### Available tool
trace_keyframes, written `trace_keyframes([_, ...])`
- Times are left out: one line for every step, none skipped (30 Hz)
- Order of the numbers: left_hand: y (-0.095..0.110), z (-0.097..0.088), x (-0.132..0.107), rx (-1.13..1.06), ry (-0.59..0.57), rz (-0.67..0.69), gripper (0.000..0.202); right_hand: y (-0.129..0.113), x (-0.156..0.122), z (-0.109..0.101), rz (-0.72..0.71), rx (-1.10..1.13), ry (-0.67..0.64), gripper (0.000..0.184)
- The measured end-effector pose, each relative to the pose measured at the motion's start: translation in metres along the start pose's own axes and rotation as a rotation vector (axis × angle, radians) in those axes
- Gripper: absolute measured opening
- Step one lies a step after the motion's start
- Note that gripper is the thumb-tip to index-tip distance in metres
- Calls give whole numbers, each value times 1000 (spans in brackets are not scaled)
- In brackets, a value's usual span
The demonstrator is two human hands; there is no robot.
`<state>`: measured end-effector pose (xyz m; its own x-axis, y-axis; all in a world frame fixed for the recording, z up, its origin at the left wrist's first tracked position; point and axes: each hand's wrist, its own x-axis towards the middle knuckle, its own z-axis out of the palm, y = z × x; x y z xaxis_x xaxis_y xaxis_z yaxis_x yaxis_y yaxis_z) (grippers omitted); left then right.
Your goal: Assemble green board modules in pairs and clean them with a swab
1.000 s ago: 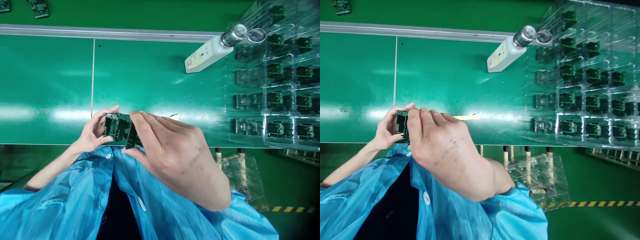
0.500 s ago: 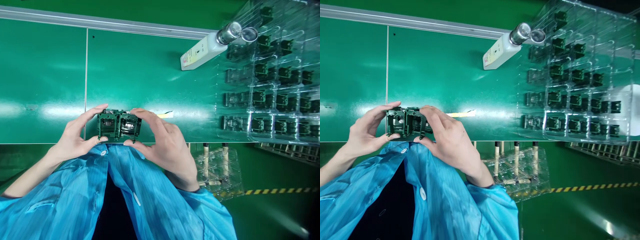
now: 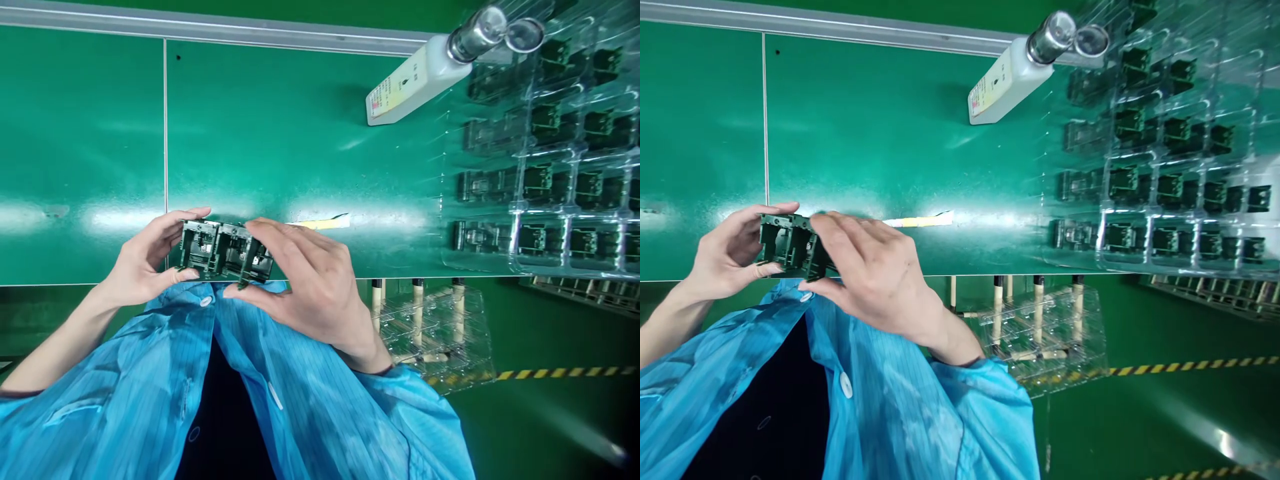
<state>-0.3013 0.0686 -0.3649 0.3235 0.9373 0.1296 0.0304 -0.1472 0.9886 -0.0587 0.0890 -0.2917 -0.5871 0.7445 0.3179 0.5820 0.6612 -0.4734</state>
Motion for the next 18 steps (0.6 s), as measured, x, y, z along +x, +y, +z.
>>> trace_keyframes([-2, 0, 1, -43, -6, 2, 62, -2, 3, -1, -31, -23, -7, 50])
trace_keyframes([-4, -1, 1, -69, -6, 6, 62, -3, 6, -2, -54, -37, -18, 51])
trace_keyframes([-4, -1, 1, -82, -2, 8, 61, -5, 8, -3, -68, -40, -23, 53])
trace_keyframes([-4, -1, 0, -85, 6, 8, 61, -5, 9, -3, -68, -37, -24, 55])
trace_keyframes([-4, -2, -1, -81, 17, 10, 61, -5, 9, -1, -59, -28, -21, 57])
trace_keyframes([-4, -3, -3, -66, 26, 2, 61, -4, 7, 3, -46, -12, -17, 58])
trace_keyframes([-5, -5, -5, -35, 29, -19, 61, -3, 4, 8, -33, 10, -20, 57])
trace_keyframes([-6, -7, -8, 15, 27, -53, 62, 0, 0, 15, -19, 37, -33, 56])
trace_keyframes([-7, -9, -11, 83, 22, -98, 63, 3, -5, 24, -4, 65, -53, 54])
trace_keyframes([-9, -11, -13, 159, 11, -149, 64, 7, -9, 33, 8, 90, -80, 52])
trace_keyframes([-12, -13, -16, 230, -4, -202, 66, 11, -13, 43, 20, 100, -104, 50])
trace_keyframes([-14, -15, -18, 290, -23, -250, 68, 15, -16, 52, 33, 92, -129, 50])
trace_keyframes([-17, -15, -21, 334, -40, -286, 70, 17, -17, 59, 39, 68, -148, 51])
trace_keyframes([-18, -15, -24, 368, -51, -309, 72, 18, -18, 65, 31, 31, -161, 53])
trace_keyframes([-19, -14, -28, 402, -56, -321, 74, 17, -17, 69, 9, -15, -171, 56])
trace_keyframes([-20, -13, -32, 439, -59, -328, 74, 13, -15, 72, -27, -64, -183, 60])
trace_keyframes([-21, -12, -37, 479, -63, -315, 73, 9, -13, 75, -73, -107, -192, 64])
trace_keyframes([-23, -12, -41, 524, -69, -298, 70, 4, -10, 79, -129, -148, -202, 66])
